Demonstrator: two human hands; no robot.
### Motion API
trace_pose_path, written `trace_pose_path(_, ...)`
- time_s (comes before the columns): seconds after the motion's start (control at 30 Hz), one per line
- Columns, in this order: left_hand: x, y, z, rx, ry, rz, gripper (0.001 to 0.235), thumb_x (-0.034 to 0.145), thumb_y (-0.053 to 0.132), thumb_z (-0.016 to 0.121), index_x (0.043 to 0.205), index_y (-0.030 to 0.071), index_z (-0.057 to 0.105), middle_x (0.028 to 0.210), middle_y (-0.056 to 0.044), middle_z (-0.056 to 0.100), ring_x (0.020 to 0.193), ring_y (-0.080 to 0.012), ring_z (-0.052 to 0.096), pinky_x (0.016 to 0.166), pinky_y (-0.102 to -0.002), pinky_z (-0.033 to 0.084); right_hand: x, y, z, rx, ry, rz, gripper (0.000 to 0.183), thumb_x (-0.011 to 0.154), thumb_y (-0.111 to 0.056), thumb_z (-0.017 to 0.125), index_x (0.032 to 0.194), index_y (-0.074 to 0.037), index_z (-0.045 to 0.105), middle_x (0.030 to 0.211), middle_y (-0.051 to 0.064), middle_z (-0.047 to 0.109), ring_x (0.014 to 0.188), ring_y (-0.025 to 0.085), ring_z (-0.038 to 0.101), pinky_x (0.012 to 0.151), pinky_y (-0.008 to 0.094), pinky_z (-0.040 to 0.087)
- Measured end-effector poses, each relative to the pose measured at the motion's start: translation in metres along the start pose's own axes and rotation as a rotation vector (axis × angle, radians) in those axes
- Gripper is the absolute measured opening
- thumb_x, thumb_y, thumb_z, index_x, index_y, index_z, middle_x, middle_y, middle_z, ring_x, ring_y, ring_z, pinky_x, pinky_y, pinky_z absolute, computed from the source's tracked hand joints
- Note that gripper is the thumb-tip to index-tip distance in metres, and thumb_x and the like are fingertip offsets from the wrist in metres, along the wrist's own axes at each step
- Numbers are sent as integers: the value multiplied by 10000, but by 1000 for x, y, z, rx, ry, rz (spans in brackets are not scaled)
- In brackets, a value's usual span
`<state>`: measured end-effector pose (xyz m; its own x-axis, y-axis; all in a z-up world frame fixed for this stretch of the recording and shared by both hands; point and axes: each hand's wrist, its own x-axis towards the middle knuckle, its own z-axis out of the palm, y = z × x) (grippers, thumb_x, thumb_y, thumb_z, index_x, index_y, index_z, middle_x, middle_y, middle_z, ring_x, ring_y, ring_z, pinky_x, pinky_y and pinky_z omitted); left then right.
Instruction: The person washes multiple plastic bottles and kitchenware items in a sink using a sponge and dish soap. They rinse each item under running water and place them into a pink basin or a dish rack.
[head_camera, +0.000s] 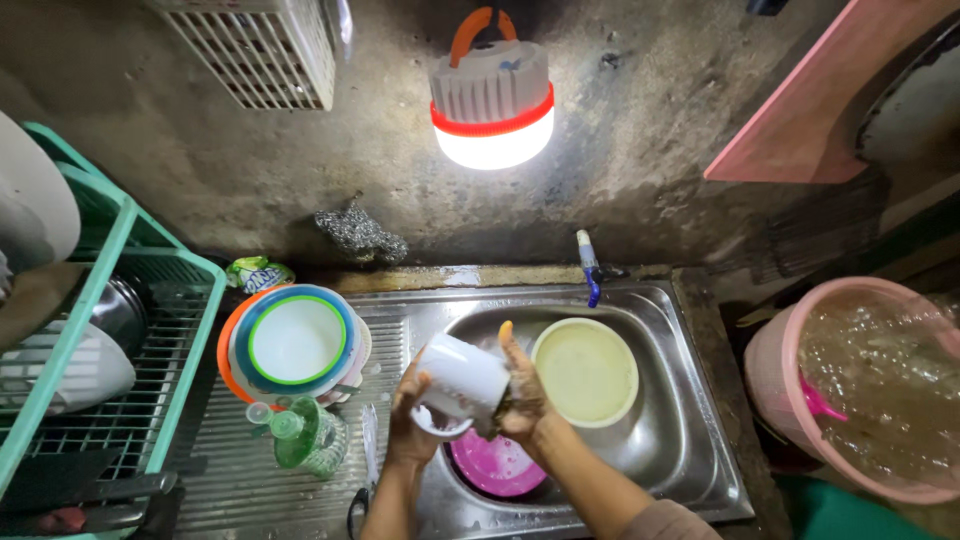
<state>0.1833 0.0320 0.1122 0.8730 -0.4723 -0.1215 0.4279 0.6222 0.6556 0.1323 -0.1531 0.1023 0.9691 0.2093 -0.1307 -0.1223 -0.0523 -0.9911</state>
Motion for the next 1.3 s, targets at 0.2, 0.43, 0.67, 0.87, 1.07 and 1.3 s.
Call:
trace_pose_path(0.2,24,-14,-16,-164,317,-449,582,779,475,717,1165,43,662,1022,-128,731,990,-312,666,871,-489,580,-12,29,17,-860,41,-341,544,826,-214,714,1350,-88,638,1313,145,670,1244,295,626,1074,371,525)
trace_pose_path(0.43,8,-30,-23,94,140,-218,677,845,581,688,1236,41,577,1154,-132,664,1068,-276,654,1023,-495,489,-12,34,-1,313,174,271,568,751,-269,826,1234,-29,649,1115,171,673,915,253,658,763,383,525)
trace_pose_path(0.67,32,-24,10,80,362,-443,770,758,524,758,1335,46,580,1209,-206,691,1065,-356,698,890,-547,605,-2,33,1,-546,-63,-43,544,751,-251,832,1224,-31,681,1107,144,735,960,245,709,844,370,576)
trace_pose_path(0.87,22,-6,-20,423,170,-680,817,710,489,789,1420,173,533,1227,-131,672,1100,-285,644,876,-448,542,-19,-19,-38,-390,-197,88,530,729,-252,855,1185,-27,708,1081,100,800,962,213,763,904,352,613)
trace_pose_path(1.07,25,-11,-34,468,-539,-460,1065,695,163,866,1605,179,313,1423,-93,566,1247,-213,577,1042,-324,491,-16,-50,-33,9,-16,2,407,710,-184,918,1051,-42,747,980,42,757,873,142,694,811,293,574)
trace_pose_path(1.3,8,-60,-27,-142,-163,-577,876,713,320,828,1463,72,451,1217,-194,647,1061,-346,673,869,-462,637,-7,-90,-11,-719,542,-505,328,780,-234,898,992,-79,701,932,89,733,824,244,712,730,381,563)
